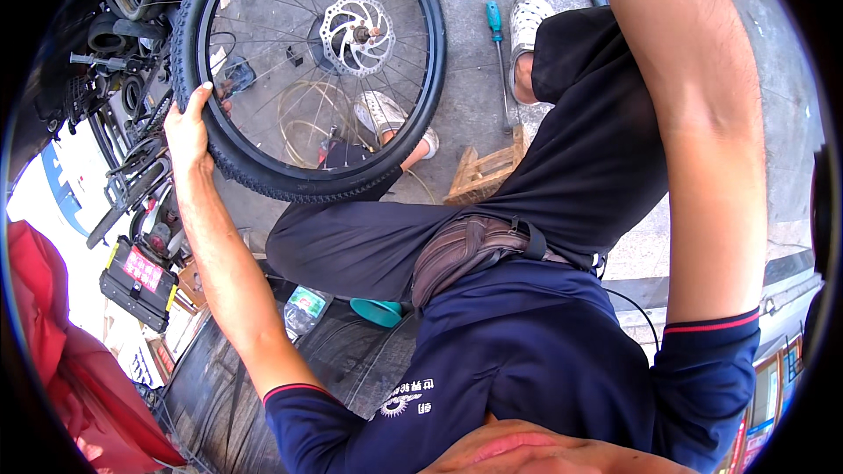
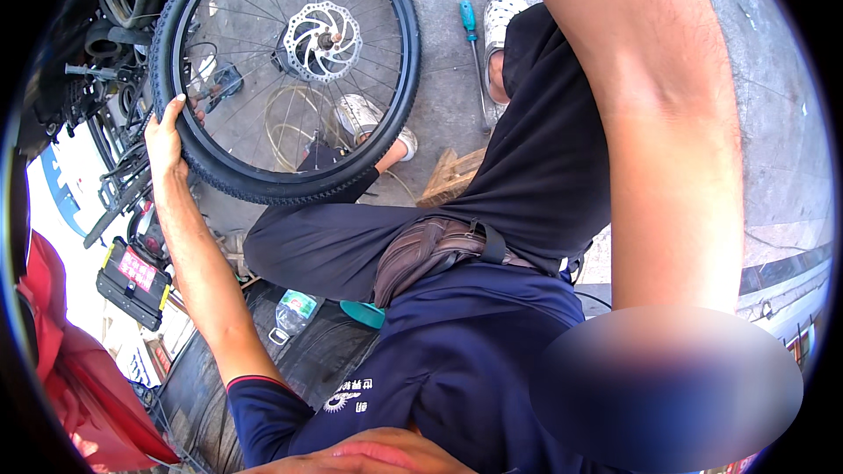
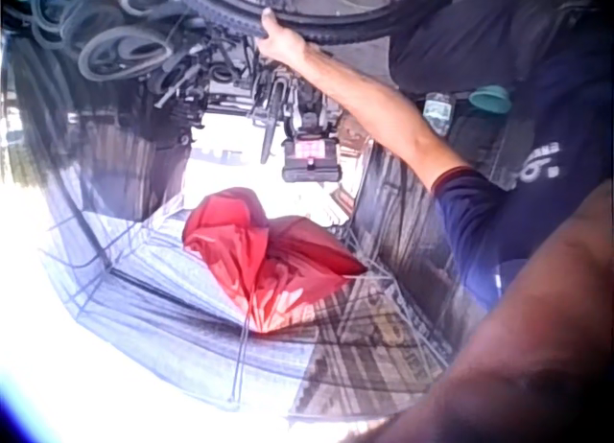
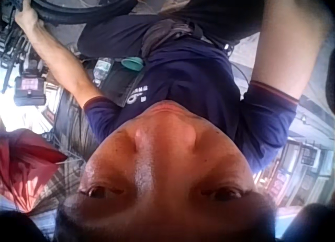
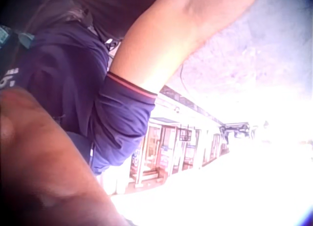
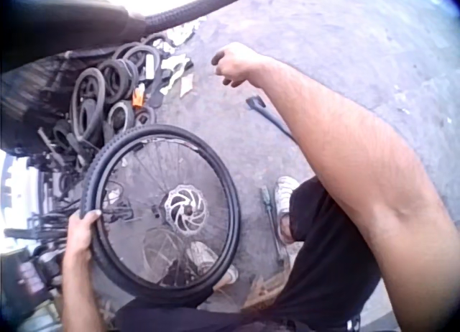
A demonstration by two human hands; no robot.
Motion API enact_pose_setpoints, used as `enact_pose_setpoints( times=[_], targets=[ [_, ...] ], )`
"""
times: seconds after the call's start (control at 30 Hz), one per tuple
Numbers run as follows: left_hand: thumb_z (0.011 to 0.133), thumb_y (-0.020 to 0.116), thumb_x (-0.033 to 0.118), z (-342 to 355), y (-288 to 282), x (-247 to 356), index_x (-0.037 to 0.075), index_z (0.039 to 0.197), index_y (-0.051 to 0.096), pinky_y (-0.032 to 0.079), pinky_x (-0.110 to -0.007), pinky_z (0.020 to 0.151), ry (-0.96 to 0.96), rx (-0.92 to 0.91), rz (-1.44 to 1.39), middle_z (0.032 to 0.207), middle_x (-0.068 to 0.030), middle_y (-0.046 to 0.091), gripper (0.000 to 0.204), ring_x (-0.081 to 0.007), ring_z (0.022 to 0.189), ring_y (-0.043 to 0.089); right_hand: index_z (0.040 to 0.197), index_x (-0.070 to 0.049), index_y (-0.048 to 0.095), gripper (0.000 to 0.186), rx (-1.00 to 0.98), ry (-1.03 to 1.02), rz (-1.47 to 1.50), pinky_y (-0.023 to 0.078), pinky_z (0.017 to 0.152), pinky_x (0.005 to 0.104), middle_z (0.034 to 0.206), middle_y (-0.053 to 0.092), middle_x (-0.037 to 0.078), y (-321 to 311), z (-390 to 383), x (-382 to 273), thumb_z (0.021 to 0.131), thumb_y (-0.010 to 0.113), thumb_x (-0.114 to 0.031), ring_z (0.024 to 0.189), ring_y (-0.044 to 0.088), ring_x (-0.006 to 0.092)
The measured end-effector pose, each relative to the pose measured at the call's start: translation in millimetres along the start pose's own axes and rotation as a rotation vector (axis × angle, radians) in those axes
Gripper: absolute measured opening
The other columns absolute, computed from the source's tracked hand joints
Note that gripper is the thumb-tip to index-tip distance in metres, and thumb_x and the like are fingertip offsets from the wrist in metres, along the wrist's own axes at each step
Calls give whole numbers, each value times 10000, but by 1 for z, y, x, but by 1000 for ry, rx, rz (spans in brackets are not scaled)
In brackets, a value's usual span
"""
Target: The person pumps air into a bicycle tire using an air compressor, removes the tire from the rim by hand, and then re-inflates the tire after checking it.
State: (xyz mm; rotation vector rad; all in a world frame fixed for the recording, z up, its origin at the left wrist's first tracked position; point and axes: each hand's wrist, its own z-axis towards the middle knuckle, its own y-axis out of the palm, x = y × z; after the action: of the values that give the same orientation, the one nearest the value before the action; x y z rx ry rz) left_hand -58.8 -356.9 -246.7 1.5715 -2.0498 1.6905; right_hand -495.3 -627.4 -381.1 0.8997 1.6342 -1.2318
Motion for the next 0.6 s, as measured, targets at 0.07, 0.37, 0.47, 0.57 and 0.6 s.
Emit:
enact_pose_setpoints(
  times=[0.07,0.37,0.47,0.57,0.6],
  targets=[
    [922,781,305,-6,2,8,-3,1101,673,607,-343,622,-13,-11,-21,937,-106,735,372,-206,765,726,1311,0,695,406,-5,-11,9,627,670,383,1073,749,185,5,-1,-7,915,642,-73,845,761,264],
    [1120,291,542,-43,30,44,-63,1527,414,561,-512,1053,49,-612,-621,1448,-321,546,739,-486,1273,613,1326,1,643,530,-490,-94,248,592,663,349,1072,723,197,68,-106,-124,978,685,-396,793,734,241],
    [1126,314,398,-71,49,25,-39,1503,467,454,-559,1148,106,-608,-899,1410,-293,591,597,-448,1304,597,1408,-6,537,653,-696,-133,363,569,645,327,1057,714,193,81,-171,-148,960,726,-443,777,704,205],
    [1115,389,298,-119,58,-13,-1,1425,555,508,-455,1067,160,-370,-811,1282,-187,689,461,-296,1151,676,1432,50,468,725,-749,-133,358,564,741,330,1106,702,180,102,-217,-155,915,791,-342,843,681,204],
    [1107,430,263,-139,63,-29,-3,1444,533,508,-446,1067,195,-411,-839,1306,-178,677,442,-281,1157,670,1440,69,445,755,-743,-120,340,563,773,331,1122,699,176,112,-230,-154,900,812,-309,865,674,204]
  ],
)
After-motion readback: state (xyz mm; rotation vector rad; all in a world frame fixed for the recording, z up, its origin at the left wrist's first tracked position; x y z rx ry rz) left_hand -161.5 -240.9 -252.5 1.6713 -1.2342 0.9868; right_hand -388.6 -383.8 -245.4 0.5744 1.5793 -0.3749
